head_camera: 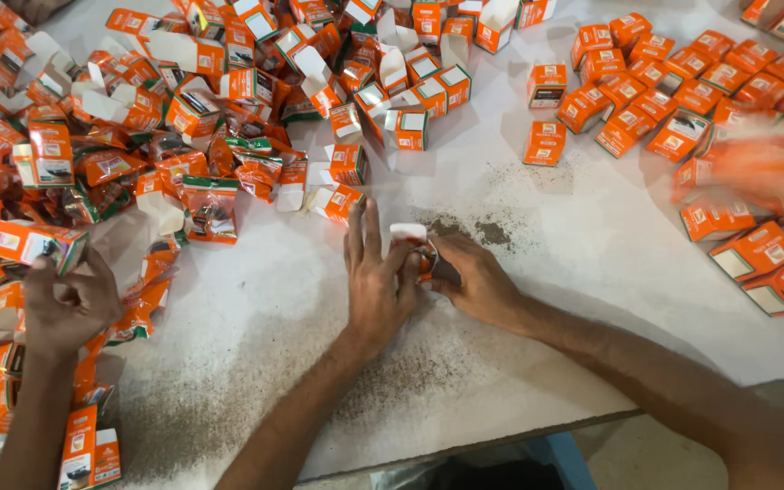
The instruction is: The person picks up small orange product cartons and white paper sleeves from a large pile on the table, opens a sleeve, inserts a packet into a carton, folds the carton closed, and places the finished box back onto the table, repeating this cycle continuously with both hands.
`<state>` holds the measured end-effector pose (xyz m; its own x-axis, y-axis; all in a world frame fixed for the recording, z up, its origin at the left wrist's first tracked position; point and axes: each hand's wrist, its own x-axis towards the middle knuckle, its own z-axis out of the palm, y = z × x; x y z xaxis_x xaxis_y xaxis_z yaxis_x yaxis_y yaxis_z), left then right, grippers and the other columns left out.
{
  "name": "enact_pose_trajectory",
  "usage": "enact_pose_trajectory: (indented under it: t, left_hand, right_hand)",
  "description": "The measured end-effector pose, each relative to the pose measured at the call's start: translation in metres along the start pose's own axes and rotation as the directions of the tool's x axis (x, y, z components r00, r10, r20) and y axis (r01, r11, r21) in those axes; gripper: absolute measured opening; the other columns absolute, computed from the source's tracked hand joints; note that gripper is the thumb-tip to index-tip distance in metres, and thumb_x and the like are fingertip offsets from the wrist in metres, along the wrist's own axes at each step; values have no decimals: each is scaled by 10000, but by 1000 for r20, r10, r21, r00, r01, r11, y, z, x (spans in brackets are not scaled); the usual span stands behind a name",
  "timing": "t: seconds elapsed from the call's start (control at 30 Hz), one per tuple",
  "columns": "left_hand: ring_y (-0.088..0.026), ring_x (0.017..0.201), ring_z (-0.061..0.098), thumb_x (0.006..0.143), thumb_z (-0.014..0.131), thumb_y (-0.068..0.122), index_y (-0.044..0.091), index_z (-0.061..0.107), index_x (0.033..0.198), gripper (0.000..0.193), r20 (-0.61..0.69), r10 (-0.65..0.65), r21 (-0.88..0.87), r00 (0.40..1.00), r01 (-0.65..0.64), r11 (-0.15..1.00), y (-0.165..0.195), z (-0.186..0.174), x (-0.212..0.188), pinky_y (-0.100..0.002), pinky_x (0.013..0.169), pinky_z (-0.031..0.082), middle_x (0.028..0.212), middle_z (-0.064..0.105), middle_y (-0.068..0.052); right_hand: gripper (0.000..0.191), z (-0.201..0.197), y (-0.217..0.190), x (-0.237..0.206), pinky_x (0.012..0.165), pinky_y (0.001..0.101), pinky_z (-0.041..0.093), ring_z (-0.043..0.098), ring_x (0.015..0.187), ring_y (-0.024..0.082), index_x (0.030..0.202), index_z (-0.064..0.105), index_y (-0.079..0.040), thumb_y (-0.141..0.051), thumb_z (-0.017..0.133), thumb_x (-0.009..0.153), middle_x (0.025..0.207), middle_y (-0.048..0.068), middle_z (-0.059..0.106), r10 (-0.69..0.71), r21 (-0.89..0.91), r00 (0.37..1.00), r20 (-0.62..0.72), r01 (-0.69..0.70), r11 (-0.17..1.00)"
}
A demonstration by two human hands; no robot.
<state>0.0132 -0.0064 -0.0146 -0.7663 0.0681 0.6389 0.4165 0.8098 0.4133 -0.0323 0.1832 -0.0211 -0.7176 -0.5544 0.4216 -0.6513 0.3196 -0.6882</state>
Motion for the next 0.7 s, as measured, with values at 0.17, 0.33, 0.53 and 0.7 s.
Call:
enact_pose_trajectory:
  t: [0.17, 0.33, 0.53, 0.7]
  left_hand:
    - [-548, 1398, 381, 859, 728, 106, 47, 766, 972, 133, 67, -110, -7, 992, 111, 994, 6, 6, 13, -565, 1164, 341, 1490, 455, -326]
    - [-269, 804, 636, 858, 731, 131, 4, 487, 1312, 531, 104, -475, -261, 874, 485, 835, 6, 6, 5, -419, 732, 526, 1093, 629, -227]
    - [-78, 653, 568, 938, 677, 142, -40, 686, 975, 186, 284, -516, -436, 808, 589, 681, -18, 24, 7, -283, 550, 456, 779, 689, -71]
    - [-106, 774, 620, 905, 647, 85, -50, 658, 1035, 188, 416, -487, -657, 768, 624, 424, -15, 11, 8, -297, 662, 533, 869, 682, -95]
  right_hand:
    - [731, -4, -9, 0, 1037, 484, 478, 583, 1238, 419, 1393, 529, 34, -66, 837, 737, 1289, 218, 644, -81, -66, 996, -28, 79, 995]
    - [753, -6, -12, 3, 1019, 474, 490, 585, 1263, 413, 1407, 477, -2, -57, 818, 737, 1298, 212, 651, 9, 29, 1000, -16, -8, 1000]
    - [584, 4, -2, -6, 960, 439, 550, 686, 1169, 373, 1365, 486, -21, -104, 791, 873, 1266, 176, 692, 44, 84, 998, -37, -41, 996]
    - [661, 4, 0, -9, 994, 490, 508, 603, 1176, 444, 1436, 512, 35, 24, 700, 802, 1388, 276, 586, -225, -240, 974, 5, 220, 946]
